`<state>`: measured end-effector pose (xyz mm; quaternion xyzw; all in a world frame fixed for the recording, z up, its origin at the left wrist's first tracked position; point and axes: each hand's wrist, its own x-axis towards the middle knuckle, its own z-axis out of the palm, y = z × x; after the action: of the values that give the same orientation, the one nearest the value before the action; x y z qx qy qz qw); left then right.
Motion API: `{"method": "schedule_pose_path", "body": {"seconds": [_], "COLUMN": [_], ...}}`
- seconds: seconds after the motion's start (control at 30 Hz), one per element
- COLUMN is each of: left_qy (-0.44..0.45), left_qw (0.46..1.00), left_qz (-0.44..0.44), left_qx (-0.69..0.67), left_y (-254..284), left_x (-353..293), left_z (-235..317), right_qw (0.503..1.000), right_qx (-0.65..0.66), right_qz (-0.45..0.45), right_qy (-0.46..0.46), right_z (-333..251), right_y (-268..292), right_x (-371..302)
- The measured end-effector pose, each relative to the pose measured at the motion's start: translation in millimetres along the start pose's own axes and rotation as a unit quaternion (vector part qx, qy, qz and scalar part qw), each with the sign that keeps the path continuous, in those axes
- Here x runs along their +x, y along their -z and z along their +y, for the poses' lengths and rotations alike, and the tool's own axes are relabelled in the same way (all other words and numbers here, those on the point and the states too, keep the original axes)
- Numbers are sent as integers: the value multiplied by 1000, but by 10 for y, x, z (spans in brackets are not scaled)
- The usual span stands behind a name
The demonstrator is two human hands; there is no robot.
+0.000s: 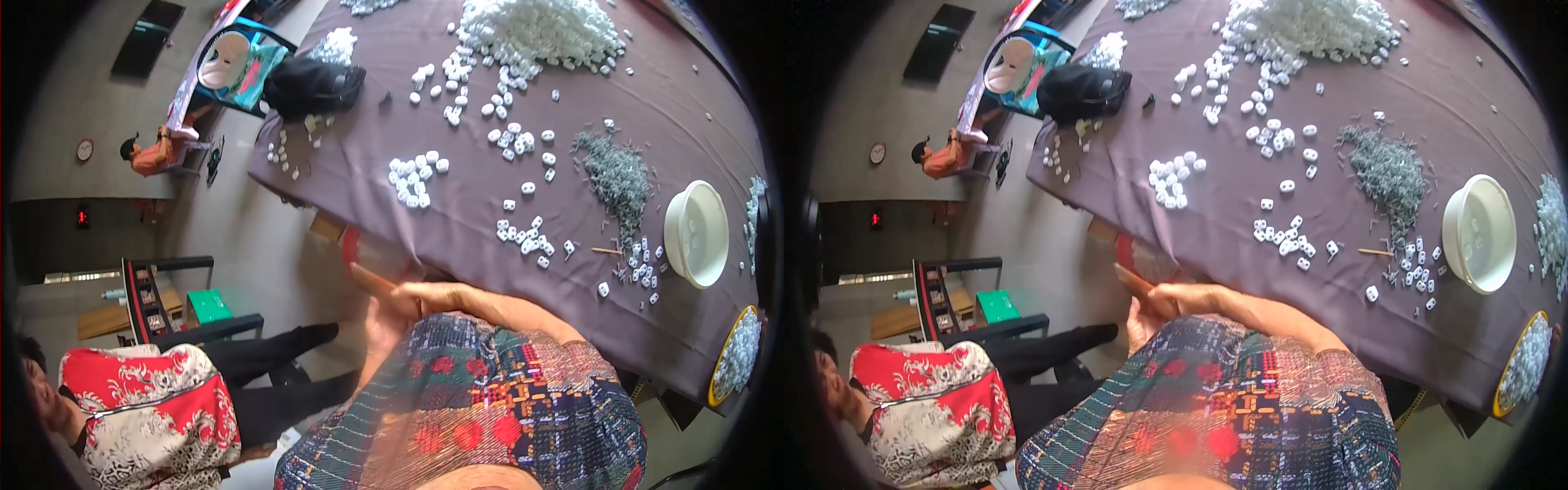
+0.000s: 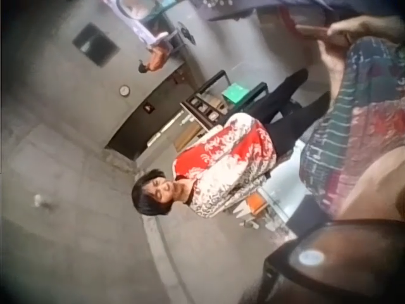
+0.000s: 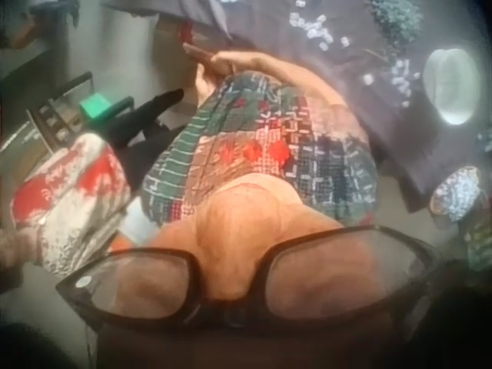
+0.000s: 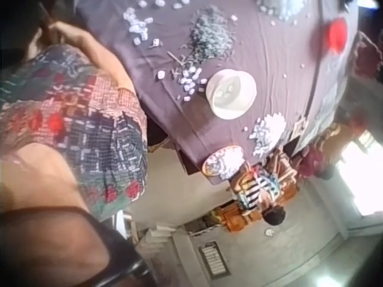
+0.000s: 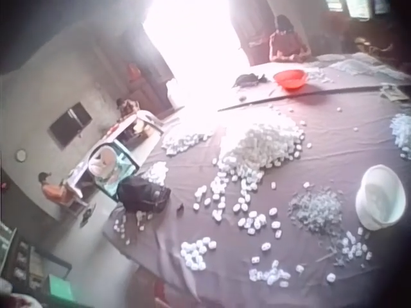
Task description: The person assembles plastic cord locks by hand, inserting springs and inner components into plastic casings, and then holds a phone.
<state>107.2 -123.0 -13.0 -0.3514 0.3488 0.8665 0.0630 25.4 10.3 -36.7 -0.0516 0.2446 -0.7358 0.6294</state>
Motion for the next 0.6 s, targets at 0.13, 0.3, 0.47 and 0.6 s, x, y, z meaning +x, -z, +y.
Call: {"method": "schedule_pose_path", "body": {"seconds": [0.13, 0.3, 0.47, 0.6], "left_qy": [31, 36, 15, -2], "left_qw": [999, 998, 999, 998], "left_qz": [24, 50, 41, 61], "left_qx": [37, 29, 20, -1], "left_y": [-23, -5, 158, 19], "left_x": [3, 38, 64, 98], "left_z": [22, -4, 15, 44], "right_qw": [995, 991, 990, 991], "right_qx": [82, 116, 129, 113], "right_qz": [21, -59, -40, -61], "right_qy": [-61, -29, -38, -40], "right_z": [-280, -63, -107, -98], "right_y": [-221, 27, -70, 7], "right_x": [-255, -82, -61, -46]}}
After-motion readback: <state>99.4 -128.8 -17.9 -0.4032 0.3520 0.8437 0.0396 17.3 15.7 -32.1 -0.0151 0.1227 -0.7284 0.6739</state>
